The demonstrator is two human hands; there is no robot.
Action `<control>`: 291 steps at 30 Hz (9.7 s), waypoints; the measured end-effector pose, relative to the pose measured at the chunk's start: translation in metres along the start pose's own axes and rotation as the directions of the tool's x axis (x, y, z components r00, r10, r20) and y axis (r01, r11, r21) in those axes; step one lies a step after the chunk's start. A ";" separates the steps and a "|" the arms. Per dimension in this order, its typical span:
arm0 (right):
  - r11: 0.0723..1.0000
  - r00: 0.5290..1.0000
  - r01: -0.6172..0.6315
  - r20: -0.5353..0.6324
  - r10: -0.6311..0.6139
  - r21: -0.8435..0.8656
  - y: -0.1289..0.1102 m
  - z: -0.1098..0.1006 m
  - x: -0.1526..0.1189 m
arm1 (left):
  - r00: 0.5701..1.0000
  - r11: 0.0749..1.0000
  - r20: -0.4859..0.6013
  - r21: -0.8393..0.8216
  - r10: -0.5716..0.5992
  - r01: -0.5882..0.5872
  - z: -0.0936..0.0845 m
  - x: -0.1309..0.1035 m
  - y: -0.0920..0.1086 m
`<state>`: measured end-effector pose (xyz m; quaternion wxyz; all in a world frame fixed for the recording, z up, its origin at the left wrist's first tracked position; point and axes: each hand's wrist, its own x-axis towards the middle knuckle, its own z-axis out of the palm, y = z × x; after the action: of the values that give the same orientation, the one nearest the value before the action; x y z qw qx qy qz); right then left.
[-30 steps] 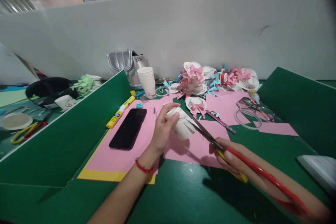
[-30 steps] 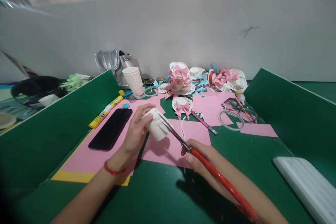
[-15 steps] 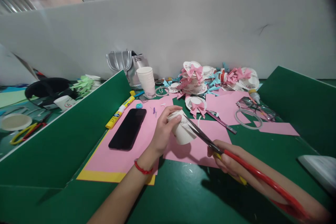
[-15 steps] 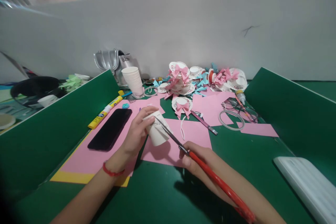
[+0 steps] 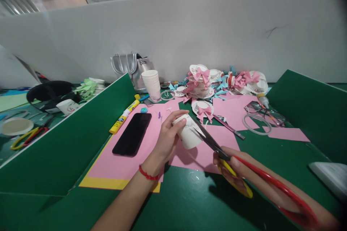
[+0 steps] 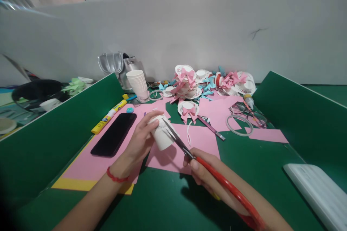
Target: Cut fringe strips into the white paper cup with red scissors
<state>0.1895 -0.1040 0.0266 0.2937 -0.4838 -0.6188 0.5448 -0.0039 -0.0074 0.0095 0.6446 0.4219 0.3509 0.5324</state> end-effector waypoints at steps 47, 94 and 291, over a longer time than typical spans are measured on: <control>0.977 0.993 -0.115 -0.013 0.119 0.181 0.004 0.015 0.003 | 0.983 0.976 -0.079 -0.157 -0.164 0.150 0.014 -0.012 -0.007; 0.983 0.998 -0.010 -0.063 -0.001 -0.183 0.005 0.013 -0.001 | 0.997 0.978 0.065 -0.202 -0.034 0.046 0.008 -0.016 0.004; 0.992 0.980 0.119 -0.153 -0.126 -0.051 0.007 0.023 0.001 | 0.992 0.978 0.118 -0.210 0.043 -0.017 0.002 -0.012 0.007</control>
<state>0.1703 -0.1126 0.0148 0.3639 -0.4918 -0.6339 0.4732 -0.0068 -0.0192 0.0170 0.6973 0.3889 0.2469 0.5492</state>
